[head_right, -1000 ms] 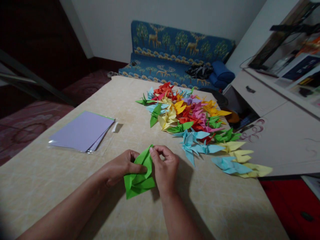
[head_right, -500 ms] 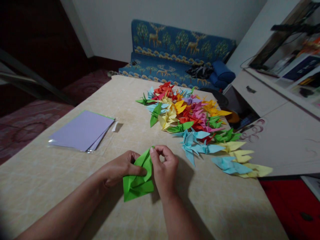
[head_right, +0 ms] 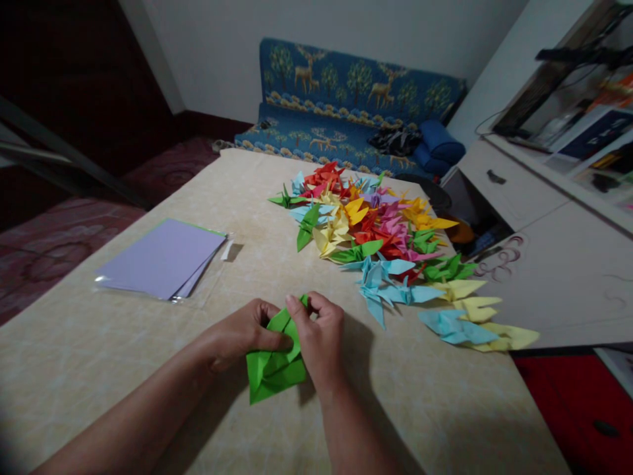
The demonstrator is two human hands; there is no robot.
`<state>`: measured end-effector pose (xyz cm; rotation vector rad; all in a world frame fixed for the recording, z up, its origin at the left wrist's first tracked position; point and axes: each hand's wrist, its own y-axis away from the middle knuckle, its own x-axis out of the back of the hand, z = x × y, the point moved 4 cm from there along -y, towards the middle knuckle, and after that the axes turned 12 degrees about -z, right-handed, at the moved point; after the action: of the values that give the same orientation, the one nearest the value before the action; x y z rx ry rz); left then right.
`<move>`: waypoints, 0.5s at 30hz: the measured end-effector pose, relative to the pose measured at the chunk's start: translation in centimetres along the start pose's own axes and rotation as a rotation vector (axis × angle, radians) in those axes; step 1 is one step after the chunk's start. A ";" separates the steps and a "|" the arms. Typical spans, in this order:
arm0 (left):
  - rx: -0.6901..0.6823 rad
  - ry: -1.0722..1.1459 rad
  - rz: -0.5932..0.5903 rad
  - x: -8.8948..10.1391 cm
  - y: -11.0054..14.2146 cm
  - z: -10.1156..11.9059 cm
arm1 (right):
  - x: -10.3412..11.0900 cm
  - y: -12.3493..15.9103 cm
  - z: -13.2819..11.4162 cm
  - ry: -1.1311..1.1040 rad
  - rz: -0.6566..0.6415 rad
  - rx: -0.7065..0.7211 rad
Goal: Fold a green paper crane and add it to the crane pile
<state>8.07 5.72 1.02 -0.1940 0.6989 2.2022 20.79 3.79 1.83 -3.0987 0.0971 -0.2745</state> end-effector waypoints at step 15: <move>-0.482 0.086 0.412 1.9 0.0 1.8 | 0.5 -0.3 0.4 -0.180 0.039 0.019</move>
<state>6.95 7.91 1.89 -0.4201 0.2513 2.7497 21.42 4.11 1.54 -3.0812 0.1491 0.0056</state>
